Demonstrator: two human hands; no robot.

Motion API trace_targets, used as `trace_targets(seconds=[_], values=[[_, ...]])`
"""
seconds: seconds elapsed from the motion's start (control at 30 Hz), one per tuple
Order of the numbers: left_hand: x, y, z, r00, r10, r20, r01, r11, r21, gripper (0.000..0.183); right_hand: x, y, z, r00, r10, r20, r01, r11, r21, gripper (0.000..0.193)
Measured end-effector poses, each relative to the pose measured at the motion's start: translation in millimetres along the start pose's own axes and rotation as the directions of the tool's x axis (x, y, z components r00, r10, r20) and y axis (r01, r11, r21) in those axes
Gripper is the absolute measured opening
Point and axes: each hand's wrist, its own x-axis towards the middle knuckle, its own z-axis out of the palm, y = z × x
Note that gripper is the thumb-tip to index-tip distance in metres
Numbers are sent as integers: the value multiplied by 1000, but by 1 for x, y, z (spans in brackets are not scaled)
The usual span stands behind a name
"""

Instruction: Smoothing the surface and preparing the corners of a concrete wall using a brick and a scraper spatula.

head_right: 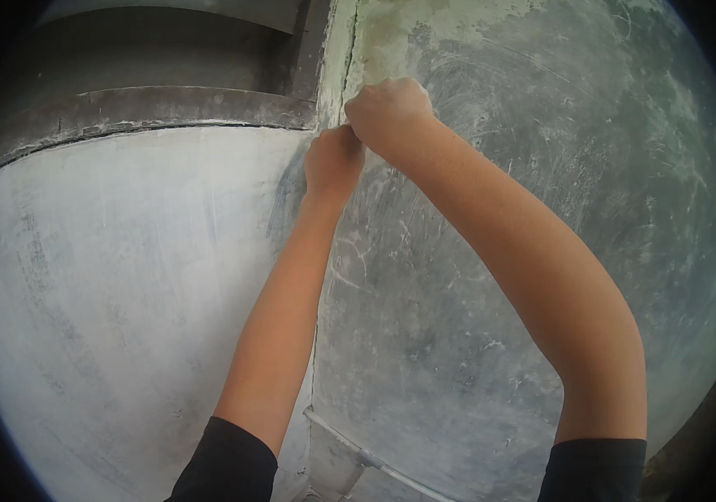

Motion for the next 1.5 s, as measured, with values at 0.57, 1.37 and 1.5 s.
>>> trace_targets(seconds=[0.57,1.37,1.5], values=[[-8,-5,-2,999,-20,31,22,997,-69,19,0,-12,0,999,42,-3,-42,999,-7,10],[-2,-23,2,999,49,1,-49,997,54,17,-6,-26,12,995,90,-38,-89,996,29,11],[-13,-21,4,996,92,-17,-92,996,0,16,-13,-23,19,998,62,-15,-62,998,-15,12]])
